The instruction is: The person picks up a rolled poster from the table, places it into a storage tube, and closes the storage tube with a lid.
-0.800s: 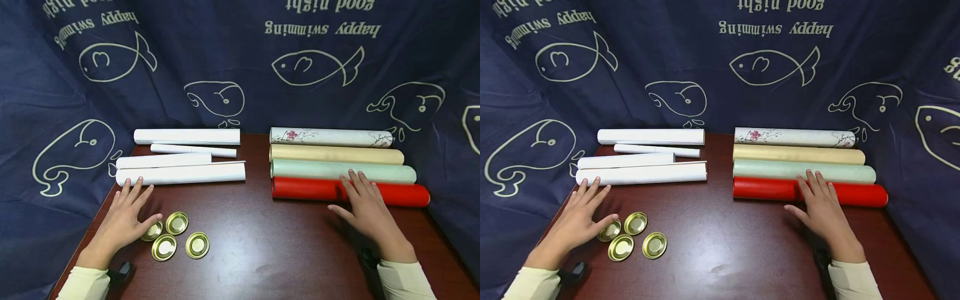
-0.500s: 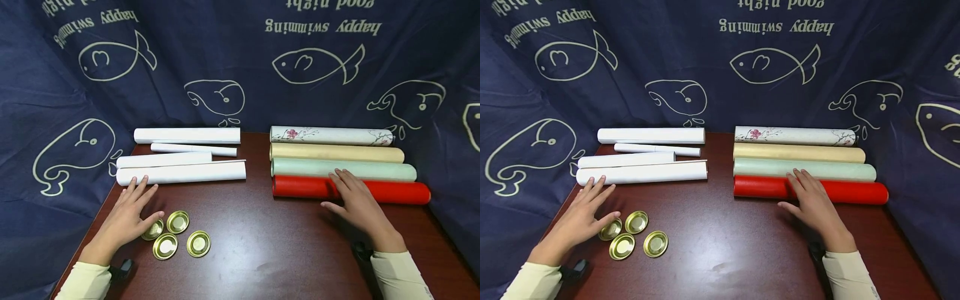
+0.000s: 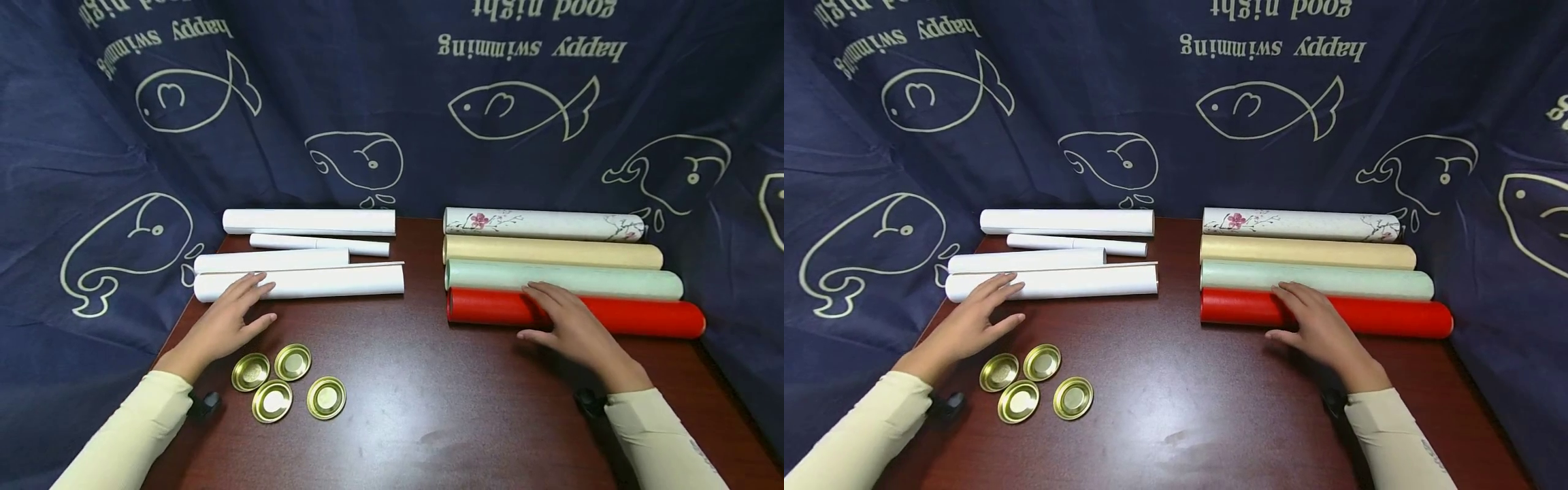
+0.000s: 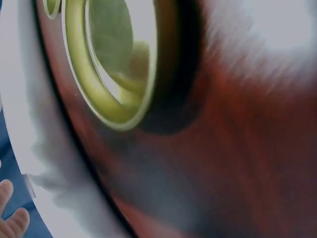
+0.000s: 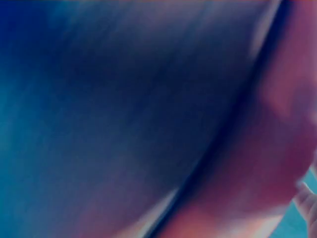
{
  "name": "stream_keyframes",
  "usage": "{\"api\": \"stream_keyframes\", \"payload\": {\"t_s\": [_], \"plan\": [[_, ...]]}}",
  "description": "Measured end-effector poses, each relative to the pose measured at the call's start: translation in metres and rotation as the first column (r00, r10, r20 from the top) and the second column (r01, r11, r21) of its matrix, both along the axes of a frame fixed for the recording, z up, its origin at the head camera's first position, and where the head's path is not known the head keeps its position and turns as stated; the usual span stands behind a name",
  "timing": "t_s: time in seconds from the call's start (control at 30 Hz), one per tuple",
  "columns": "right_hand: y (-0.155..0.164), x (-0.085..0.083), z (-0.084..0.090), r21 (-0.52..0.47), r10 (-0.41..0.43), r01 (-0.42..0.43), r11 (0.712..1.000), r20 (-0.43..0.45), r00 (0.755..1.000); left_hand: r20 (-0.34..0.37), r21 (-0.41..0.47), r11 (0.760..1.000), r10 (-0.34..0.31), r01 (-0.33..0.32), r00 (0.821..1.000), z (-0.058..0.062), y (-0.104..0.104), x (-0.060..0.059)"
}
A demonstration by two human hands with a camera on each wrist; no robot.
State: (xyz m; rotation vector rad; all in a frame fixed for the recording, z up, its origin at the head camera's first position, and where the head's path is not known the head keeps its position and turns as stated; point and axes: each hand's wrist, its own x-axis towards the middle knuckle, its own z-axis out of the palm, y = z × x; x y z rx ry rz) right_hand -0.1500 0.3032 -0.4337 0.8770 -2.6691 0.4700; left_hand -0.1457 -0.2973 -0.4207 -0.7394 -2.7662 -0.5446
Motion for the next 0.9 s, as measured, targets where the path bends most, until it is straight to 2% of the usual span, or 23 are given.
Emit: {"api": "stream_keyframes", "payload": {"t_s": [0.2,0.3,0.4,0.63,0.77,0.9], "plan": [[0.002,-0.006,-0.006,0.033,-0.003,0.002,0.999,0.028,1.0,-0.007,-0.054,0.997,0.047,-0.048,0.999,-0.002,0.012,-0.027],[0.001,-0.006,-0.008,0.034,-0.006,0.005,0.999,0.035,0.999,0.012,-0.062,0.996,0.071,-0.07,0.997,-0.005,0.019,-0.036],[0.0,-0.006,-0.007,0.043,-0.011,0.009,0.999,0.042,0.999,0.012,-0.096,0.993,0.063,-0.062,0.998,-0.008,0.024,-0.044],[-0.001,-0.005,-0.005,0.077,-0.008,0.005,0.997,0.029,1.0,-0.077,-0.176,0.984,0.017,-0.03,0.997,-0.015,0.027,-0.051],[-0.002,-0.005,-0.005,0.092,-0.009,0.007,0.996,0.025,1.0,-0.12,-0.171,0.985,-0.002,-0.019,0.993,-0.016,0.026,-0.053],[-0.001,-0.005,-0.005,0.106,-0.005,0.003,0.994,0.012,1.0,-0.13,-0.168,0.986,-0.008,-0.015,0.991,-0.016,0.026,-0.054]]}}
